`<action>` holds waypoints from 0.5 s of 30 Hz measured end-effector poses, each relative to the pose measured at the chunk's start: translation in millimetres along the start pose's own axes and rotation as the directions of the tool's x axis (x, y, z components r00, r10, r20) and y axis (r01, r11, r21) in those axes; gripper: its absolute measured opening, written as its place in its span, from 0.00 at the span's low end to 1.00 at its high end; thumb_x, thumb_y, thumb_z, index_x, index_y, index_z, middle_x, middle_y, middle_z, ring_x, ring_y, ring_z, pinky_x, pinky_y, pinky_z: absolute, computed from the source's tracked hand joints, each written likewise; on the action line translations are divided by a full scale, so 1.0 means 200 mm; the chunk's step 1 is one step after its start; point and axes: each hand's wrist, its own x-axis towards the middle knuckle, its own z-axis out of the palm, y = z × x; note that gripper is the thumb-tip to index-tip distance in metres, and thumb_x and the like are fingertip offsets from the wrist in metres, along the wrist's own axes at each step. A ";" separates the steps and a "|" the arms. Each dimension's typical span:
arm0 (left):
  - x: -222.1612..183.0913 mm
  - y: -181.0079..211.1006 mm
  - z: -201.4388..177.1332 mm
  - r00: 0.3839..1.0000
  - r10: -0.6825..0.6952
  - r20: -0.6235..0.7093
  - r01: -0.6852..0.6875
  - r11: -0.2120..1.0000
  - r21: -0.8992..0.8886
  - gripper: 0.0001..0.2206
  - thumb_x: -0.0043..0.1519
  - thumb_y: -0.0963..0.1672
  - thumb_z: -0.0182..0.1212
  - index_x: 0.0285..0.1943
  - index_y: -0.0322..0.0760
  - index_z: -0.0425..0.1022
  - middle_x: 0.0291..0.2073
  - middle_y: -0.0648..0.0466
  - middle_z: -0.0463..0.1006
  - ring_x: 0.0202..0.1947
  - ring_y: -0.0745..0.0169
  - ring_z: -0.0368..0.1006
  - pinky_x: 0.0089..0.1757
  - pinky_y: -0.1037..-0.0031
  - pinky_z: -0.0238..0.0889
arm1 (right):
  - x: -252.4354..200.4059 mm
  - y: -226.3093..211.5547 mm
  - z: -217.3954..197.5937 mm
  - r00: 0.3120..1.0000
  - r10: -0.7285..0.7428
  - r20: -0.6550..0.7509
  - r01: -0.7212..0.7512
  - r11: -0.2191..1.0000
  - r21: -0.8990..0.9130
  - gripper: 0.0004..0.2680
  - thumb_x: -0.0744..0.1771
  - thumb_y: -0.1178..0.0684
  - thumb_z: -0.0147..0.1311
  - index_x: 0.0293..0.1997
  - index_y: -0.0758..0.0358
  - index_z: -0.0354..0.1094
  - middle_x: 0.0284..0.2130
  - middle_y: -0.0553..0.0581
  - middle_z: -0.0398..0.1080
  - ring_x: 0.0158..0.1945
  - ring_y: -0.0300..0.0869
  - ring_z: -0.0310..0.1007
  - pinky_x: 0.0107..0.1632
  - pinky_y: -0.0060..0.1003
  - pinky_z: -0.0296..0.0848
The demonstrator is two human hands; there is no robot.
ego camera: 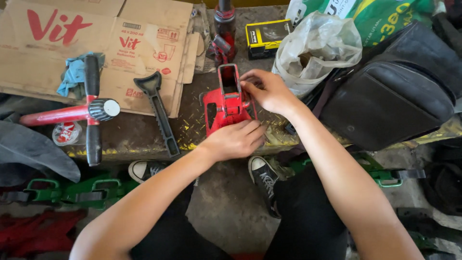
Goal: Clean and inspect a red mechanical jack stand using a cloth.
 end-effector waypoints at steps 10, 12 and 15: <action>-0.19 -0.14 -0.16 0.652 -0.648 -0.393 0.471 0.753 -0.459 0.05 0.65 0.35 0.54 0.47 0.30 0.68 0.43 0.43 0.76 0.38 0.44 0.74 0.41 0.56 0.69 | 0.05 0.01 0.03 0.977 -0.134 -0.164 0.158 0.976 0.147 0.09 0.69 0.58 0.60 0.53 0.67 0.68 0.38 0.54 0.78 0.39 0.33 0.77 0.41 0.30 0.76; -0.27 -0.14 -0.04 0.547 -0.804 -0.231 0.587 0.566 -0.579 0.06 0.70 0.36 0.49 0.54 0.26 0.63 0.40 0.38 0.75 0.35 0.42 0.74 0.39 0.57 0.72 | 0.04 -0.02 0.04 0.974 -0.130 -0.188 0.154 0.981 0.119 0.09 0.69 0.59 0.60 0.54 0.68 0.69 0.38 0.54 0.77 0.38 0.32 0.76 0.40 0.29 0.75; -0.26 -0.10 -0.03 0.656 -0.749 -0.094 0.538 0.552 -0.637 0.09 0.70 0.37 0.50 0.56 0.23 0.60 0.40 0.34 0.76 0.35 0.35 0.75 0.37 0.57 0.71 | 0.04 -0.02 0.03 0.975 -0.118 -0.188 0.140 0.984 0.109 0.09 0.69 0.58 0.59 0.53 0.68 0.69 0.37 0.54 0.77 0.37 0.31 0.76 0.39 0.28 0.75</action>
